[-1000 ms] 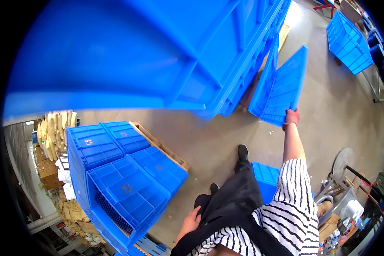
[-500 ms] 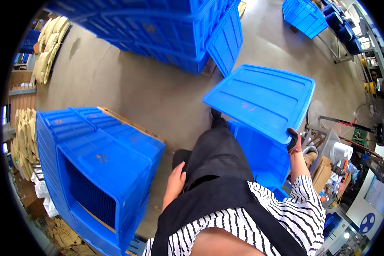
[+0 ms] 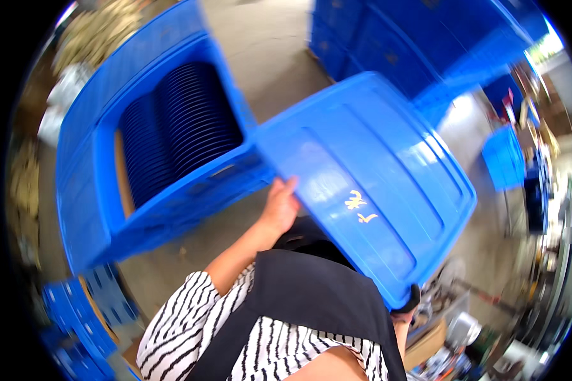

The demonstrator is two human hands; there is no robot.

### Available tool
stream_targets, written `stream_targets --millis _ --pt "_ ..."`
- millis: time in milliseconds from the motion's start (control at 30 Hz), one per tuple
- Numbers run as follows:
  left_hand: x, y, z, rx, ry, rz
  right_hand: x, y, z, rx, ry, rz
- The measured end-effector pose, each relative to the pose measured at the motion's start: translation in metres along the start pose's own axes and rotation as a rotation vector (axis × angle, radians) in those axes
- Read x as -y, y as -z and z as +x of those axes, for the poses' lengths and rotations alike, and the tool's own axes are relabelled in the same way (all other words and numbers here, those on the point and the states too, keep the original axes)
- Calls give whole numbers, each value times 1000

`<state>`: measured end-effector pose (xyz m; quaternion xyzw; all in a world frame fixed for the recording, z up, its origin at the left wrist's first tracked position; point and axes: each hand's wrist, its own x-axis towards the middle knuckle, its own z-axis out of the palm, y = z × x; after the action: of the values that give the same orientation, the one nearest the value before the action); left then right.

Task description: The person wipes blue plastic reels with a cloth and stacks them vertically into a blue plastic bin. They then place a cardboard sheet inside the bin, apply a label to the bin's exterior, and stack the filled bin onto a larger stack of similar bins. The person also wipes the lids of the stacked bins.

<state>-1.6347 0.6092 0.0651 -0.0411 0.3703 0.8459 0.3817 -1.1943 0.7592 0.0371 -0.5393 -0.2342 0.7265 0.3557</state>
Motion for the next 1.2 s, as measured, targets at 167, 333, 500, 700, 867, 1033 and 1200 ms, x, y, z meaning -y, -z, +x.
stream_targets --millis 167,333,500,700,867,1033,1200 --pt "-16 -4 -61 -21 82 -26 22 47 -8 -77 473 -386" --pt "-45 -26 -91 266 79 -78 118 -2 0 187 122 -63" --pt "-86 -31 -93 240 -230 26 111 -102 30 302 132 -149" --pt "-143 18 -126 -539 -933 144 12 -276 89 572 86 -385" --pt "-179 86 -136 -1113 -1066 75 -51 -439 109 1085 -47 -455" --pt "-190 205 -132 -1777 -719 643 -138 -520 96 1437 374 -664" --pt "-183 278 -124 -1649 -993 193 -172 -545 51 1445 33 -804"
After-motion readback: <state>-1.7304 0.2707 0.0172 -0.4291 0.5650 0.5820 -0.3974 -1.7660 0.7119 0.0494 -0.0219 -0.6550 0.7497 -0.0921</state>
